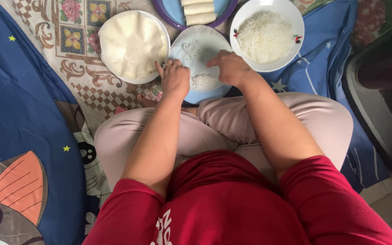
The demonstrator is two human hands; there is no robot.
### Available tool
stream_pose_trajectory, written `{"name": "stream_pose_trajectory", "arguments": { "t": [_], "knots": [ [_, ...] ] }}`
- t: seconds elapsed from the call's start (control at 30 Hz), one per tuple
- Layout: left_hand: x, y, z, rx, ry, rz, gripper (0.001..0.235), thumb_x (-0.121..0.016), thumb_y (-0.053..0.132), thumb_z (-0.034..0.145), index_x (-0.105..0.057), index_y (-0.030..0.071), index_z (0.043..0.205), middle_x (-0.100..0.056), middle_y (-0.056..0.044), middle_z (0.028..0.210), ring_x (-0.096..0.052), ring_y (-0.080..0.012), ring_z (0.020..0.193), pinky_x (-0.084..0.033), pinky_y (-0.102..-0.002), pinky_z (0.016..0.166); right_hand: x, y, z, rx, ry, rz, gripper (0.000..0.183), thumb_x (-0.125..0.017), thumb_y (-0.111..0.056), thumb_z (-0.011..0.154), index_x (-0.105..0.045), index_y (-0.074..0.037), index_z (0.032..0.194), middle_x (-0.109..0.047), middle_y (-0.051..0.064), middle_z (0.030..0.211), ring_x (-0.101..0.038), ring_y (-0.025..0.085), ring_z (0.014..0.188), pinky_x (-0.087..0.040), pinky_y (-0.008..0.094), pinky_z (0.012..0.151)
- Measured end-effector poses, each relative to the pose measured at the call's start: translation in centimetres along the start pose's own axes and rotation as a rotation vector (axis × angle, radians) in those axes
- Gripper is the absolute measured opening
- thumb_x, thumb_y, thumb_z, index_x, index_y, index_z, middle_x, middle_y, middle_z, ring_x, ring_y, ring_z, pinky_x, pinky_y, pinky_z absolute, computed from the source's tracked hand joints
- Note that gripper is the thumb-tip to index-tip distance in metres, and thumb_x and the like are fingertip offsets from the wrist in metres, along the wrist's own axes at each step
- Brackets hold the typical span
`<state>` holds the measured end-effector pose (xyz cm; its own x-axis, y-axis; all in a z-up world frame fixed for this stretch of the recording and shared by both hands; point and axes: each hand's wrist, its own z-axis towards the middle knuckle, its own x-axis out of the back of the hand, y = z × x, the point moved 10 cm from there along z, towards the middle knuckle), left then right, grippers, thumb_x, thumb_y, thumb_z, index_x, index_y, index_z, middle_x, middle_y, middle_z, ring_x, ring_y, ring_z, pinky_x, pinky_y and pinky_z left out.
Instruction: Rolling pastries with shredded filling on a plate while sitting on the floor
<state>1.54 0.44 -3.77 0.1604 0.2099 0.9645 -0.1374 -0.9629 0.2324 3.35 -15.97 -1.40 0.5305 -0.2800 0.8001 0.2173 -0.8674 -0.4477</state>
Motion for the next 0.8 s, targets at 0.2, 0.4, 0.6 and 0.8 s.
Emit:
{"name": "stream_pose_trajectory", "arguments": {
  "t": [0.2,0.4,0.6,0.8],
  "knots": [
    [2.1,1.3,-0.8,-0.014,-0.001,-0.016,0.011,-0.06,0.008,0.091,-0.07,0.011,0.087,-0.063,-0.012,0.101,-0.053,-0.0344,0.12,-0.014,-0.076,0.116,0.3,0.4,0.2,0.005,0.027,-0.028,0.067,-0.053,0.01,0.077,-0.075,-0.03,0.126,-0.064,0.015,0.118,-0.065,0.045,0.113,-0.057,0.055,0.092],
    [-0.2,0.6,0.0,-0.059,0.033,0.029,0.01,-0.079,0.02,0.081,-0.07,0.015,0.082,-0.061,-0.01,0.101,-0.049,-0.0352,0.121,-0.011,-0.078,0.115,0.4,0.1,-0.2,0.001,0.006,-0.016,0.065,-0.053,0.011,0.076,-0.076,-0.025,0.125,-0.065,0.016,0.115,-0.066,0.046,0.108,-0.058,0.056,0.09],
    [1.6,1.4,-0.8,-0.062,0.053,0.051,0.007,-0.07,0.017,0.088,-0.069,0.014,0.082,-0.061,-0.009,0.099,-0.053,-0.0335,0.118,-0.013,-0.076,0.116,0.4,-0.1,0.0,-0.014,0.006,-0.004,0.068,-0.052,0.012,0.076,-0.076,-0.029,0.125,-0.065,0.014,0.114,-0.067,0.044,0.106,-0.058,0.054,0.088],
    [2.4,1.6,-1.0,-0.054,0.019,-0.037,0.007,-0.069,0.019,0.089,-0.074,0.018,0.084,-0.061,-0.01,0.103,-0.052,-0.034,0.121,-0.007,-0.077,0.117,1.2,-0.9,-1.1,-0.003,-0.017,0.04,0.056,-0.051,0.005,0.09,-0.074,-0.027,0.129,-0.065,0.017,0.118,-0.066,0.045,0.111,-0.055,0.058,0.095]
  ]
}}
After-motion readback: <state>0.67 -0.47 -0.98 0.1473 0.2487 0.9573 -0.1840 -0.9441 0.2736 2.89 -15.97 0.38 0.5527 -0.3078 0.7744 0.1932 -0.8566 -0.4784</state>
